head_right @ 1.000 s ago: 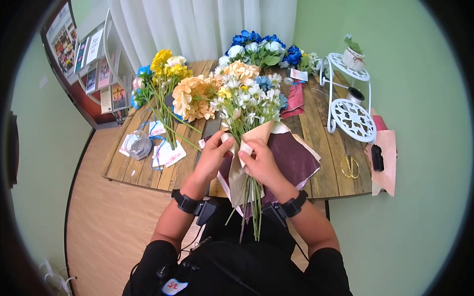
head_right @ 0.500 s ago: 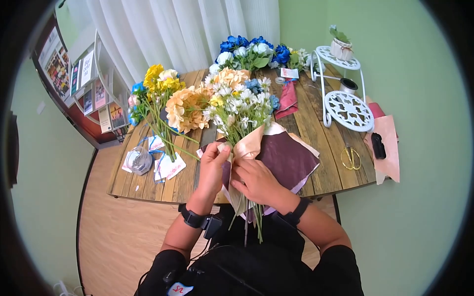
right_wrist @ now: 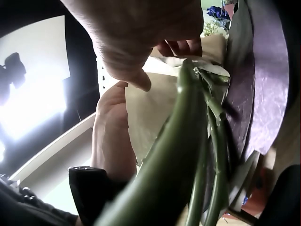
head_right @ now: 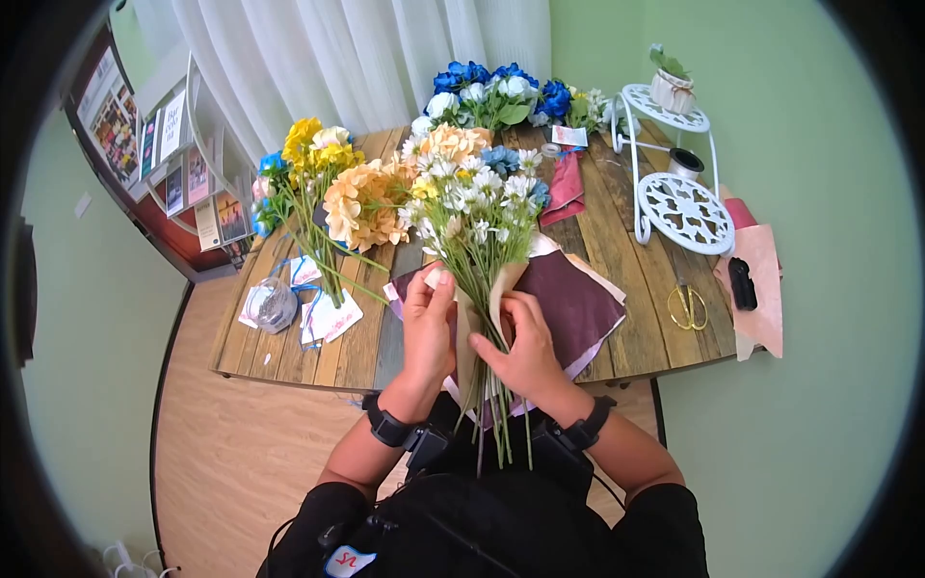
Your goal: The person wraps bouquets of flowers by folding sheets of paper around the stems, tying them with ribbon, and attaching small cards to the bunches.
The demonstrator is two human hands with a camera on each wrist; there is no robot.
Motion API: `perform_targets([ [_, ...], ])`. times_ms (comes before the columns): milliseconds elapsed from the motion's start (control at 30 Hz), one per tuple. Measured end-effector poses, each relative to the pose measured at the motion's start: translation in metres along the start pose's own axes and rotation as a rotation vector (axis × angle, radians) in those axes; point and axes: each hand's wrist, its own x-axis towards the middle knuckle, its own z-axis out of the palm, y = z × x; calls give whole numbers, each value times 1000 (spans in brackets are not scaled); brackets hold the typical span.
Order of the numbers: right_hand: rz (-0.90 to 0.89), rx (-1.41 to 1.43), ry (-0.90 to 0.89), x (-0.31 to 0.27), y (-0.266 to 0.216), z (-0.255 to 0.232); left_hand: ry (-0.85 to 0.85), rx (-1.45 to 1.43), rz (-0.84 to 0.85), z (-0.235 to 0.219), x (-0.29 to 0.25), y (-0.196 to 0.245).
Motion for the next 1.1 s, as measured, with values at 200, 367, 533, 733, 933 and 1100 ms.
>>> perform_targets([
  [200, 242, -10, 153, -5, 23, -18, 16, 9, -128, -32, -24, 16],
  [367, 383, -18, 138, -20, 56, -24, -346, 448, -130, -78, -47, -10],
  [533, 648, 389, 240, -19, 47, -29, -323, 339, -392, -71, -63, 6],
  [733, 691, 482, 297, -21, 40, -32, -298, 200, -459, -68, -76, 3],
  [933, 659, 347, 104, -27, 40, -34, -422, 385, -433, -71, -86, 8],
  [1100, 815, 458, 55, -24, 27, -33, -501, 210, -701, -68, -92, 12],
])
